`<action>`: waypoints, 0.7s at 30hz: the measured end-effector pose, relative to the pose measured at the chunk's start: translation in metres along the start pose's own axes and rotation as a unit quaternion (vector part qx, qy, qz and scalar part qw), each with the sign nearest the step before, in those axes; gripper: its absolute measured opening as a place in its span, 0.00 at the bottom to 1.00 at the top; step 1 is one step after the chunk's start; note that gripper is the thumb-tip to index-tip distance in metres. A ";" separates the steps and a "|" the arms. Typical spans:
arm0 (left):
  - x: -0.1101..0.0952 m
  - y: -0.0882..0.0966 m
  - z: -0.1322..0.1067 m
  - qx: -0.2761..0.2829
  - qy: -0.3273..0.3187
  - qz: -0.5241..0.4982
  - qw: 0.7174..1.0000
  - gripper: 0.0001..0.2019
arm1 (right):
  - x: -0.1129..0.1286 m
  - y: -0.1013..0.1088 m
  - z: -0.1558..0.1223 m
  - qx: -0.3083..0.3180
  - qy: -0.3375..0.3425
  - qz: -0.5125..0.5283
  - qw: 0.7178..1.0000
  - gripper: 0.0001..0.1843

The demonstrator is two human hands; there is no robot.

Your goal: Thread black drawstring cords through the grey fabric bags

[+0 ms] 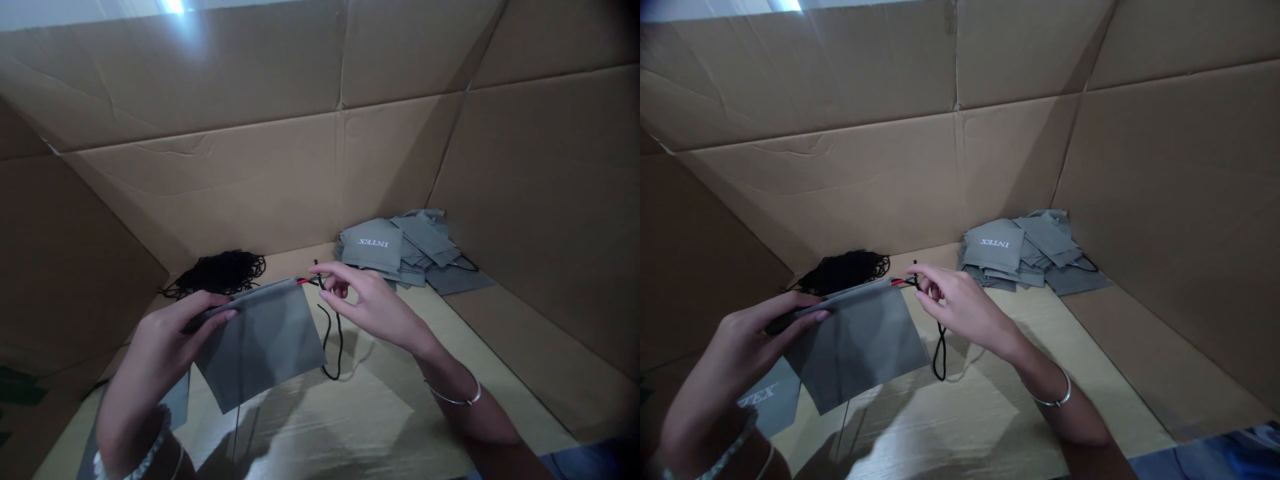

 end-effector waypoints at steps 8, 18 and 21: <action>-0.003 0.000 -0.002 0.003 -0.013 -0.001 1.000 0.11 | -0.004 0.001 -0.001 -0.003 0.001 -0.001 1.000 0.14; 0.001 -0.001 0.000 0.016 0.003 -0.033 0.999 0.12 | 0.001 0.003 -0.001 -0.033 0.026 0.002 0.999 0.07; 0.005 -0.001 0.002 0.007 0.019 -0.044 0.999 0.11 | -0.001 0.006 -0.001 -0.056 0.017 0.025 0.998 0.07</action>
Point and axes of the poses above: each hand's wrist, its own z-axis towards the middle knuckle, its own y-axis out of the back of the hand, x = y × z, the point moved 2 cm from there along z, towards the middle knuckle, and after that the axes turned 7 degrees about x, right-handed, at the moved point
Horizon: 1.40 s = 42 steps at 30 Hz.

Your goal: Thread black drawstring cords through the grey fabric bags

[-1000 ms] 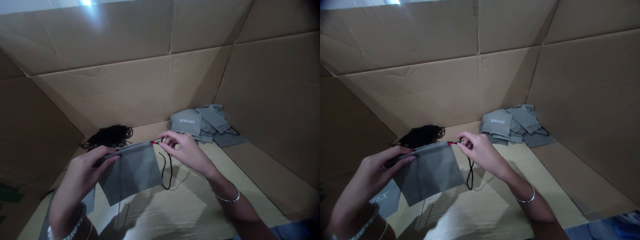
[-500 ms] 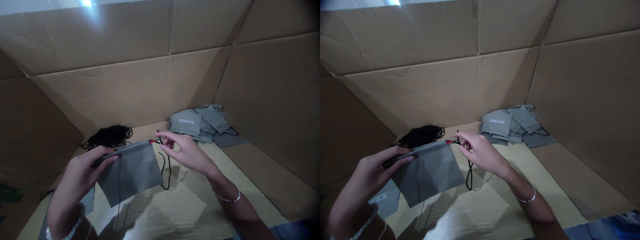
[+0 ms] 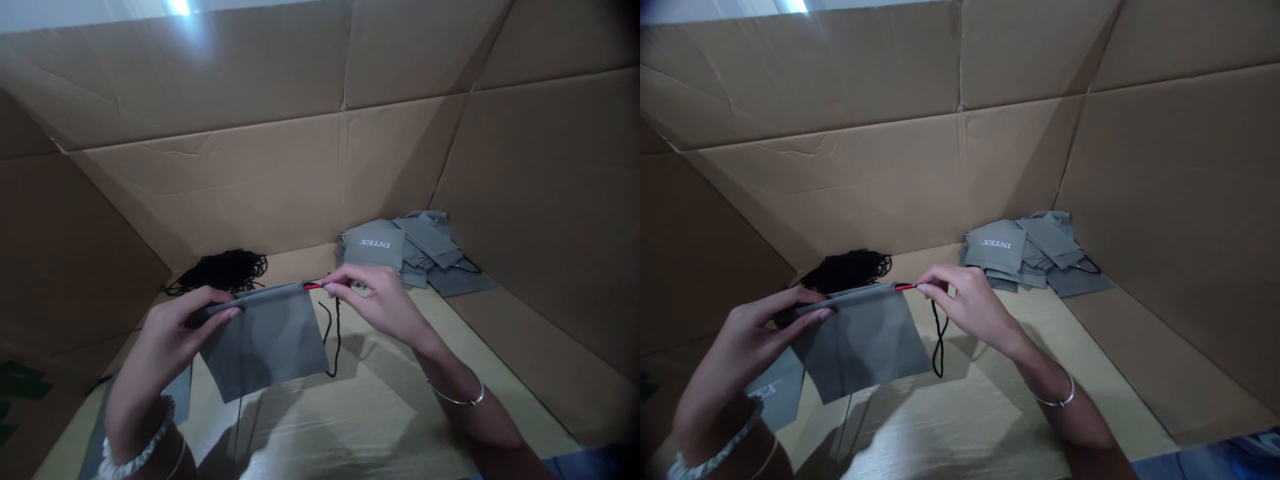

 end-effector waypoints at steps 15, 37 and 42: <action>-0.004 0.001 0.000 -0.029 -0.051 -0.016 0.998 0.08 | -0.010 0.003 0.002 0.023 -0.030 0.062 0.997 0.09; -0.025 -0.031 0.013 0.027 -0.130 0.007 0.991 0.06 | 0.001 -0.003 -0.004 0.054 -0.012 0.043 0.998 0.08; -0.036 -0.034 0.013 0.022 -0.161 -0.018 0.987 0.04 | 0.003 -0.003 -0.006 0.052 0.000 0.035 0.998 0.08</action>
Point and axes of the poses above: each hand's wrist, its own z-axis towards the middle knuckle, its own y-axis out of the back of the hand, x = y × z, the point moved 2 cm from there along z, towards the middle knuckle, and after that the axes turned 7 degrees about x, right-handed, at the moved point
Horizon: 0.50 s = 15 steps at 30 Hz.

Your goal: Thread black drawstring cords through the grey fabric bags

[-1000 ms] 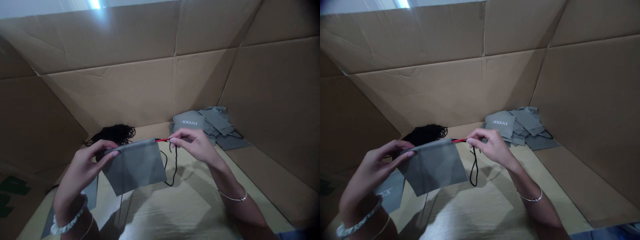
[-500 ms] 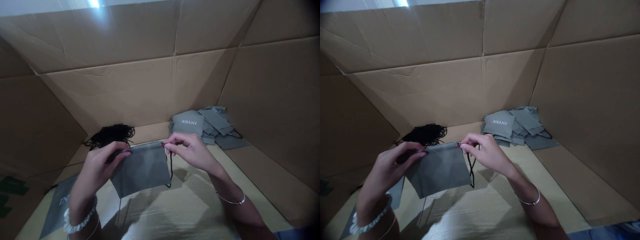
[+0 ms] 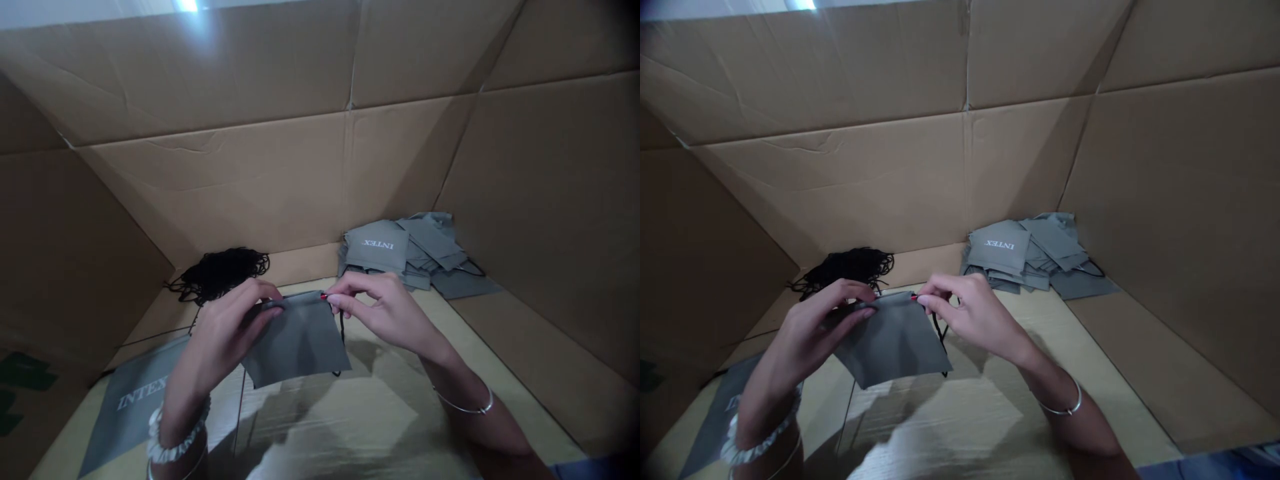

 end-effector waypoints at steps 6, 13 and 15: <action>-0.006 -0.009 0.007 -0.011 0.007 -0.091 0.996 0.01 | 0.006 -0.005 -0.005 0.007 -0.004 0.000 1.000 0.07; -0.009 -0.014 0.008 -0.028 0.006 -0.117 0.993 0.04 | 0.010 -0.010 -0.006 0.016 -0.031 -0.003 0.999 0.09; -0.010 -0.014 0.007 -0.028 0.009 -0.112 0.993 0.04 | 0.010 -0.011 -0.005 0.016 -0.035 -0.003 0.999 0.09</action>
Point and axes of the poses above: each hand's wrist, its own z-axis towards the middle knuckle, its own y-axis out of the back of the hand, x = y × z, the point moved 2 cm from there along z, towards the middle knuckle, and after that the axes turned 7 degrees about x, right-handed, at the moved point
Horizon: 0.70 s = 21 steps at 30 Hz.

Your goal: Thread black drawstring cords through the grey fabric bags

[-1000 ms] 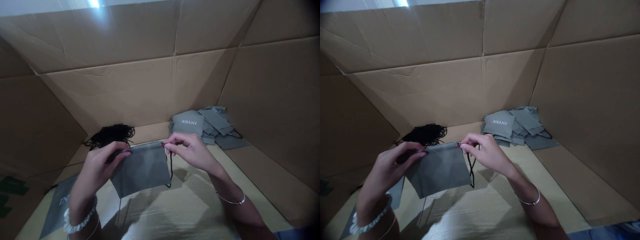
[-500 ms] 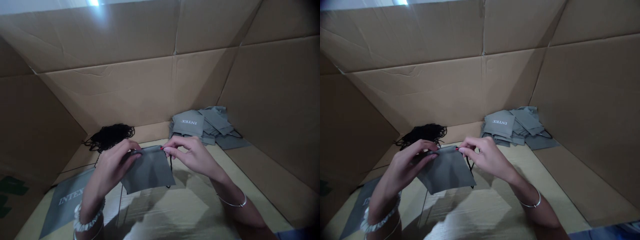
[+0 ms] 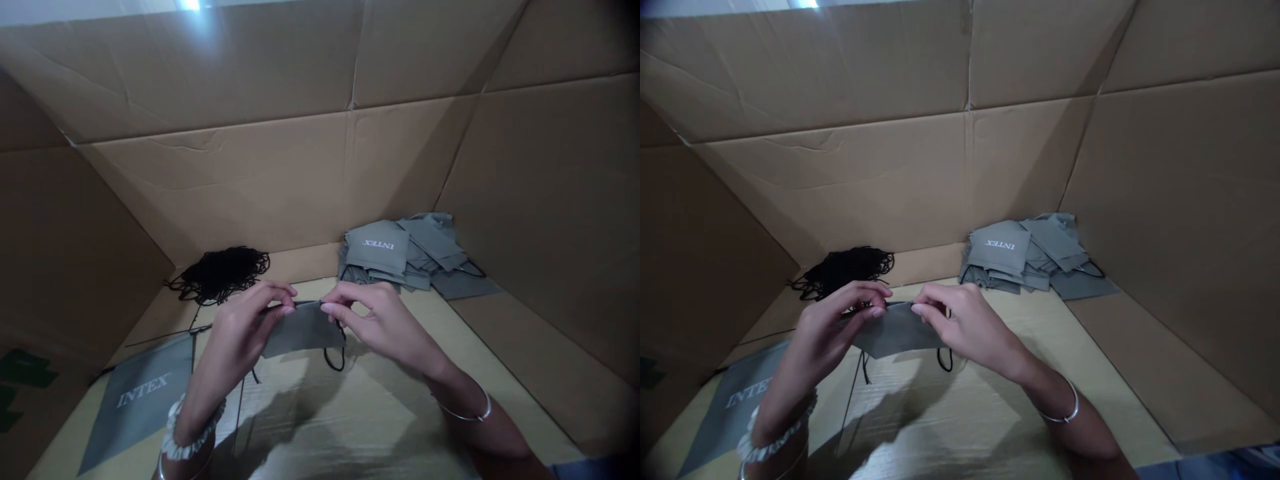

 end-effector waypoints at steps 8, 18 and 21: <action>-0.004 0.001 -0.001 0.005 0.017 0.019 1.000 0.06 | 0.000 0.009 -0.002 0.020 -0.010 0.066 0.998 0.04; -0.006 -0.001 0.000 0.009 -0.001 0.049 0.999 0.05 | 0.003 -0.002 -0.005 -0.041 0.026 -0.012 0.999 0.07; -0.006 -0.002 0.000 0.003 -0.008 0.061 0.998 0.05 | 0.003 -0.007 -0.006 -0.068 0.041 -0.050 0.996 0.07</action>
Point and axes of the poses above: each hand's wrist, its own z-axis towards the middle knuckle, its own y-axis out of the back of the hand, x = y × z, the point moved 2 cm from there along z, towards the middle knuckle, and after that the axes turned 7 degrees about x, right-handed, at the moved point
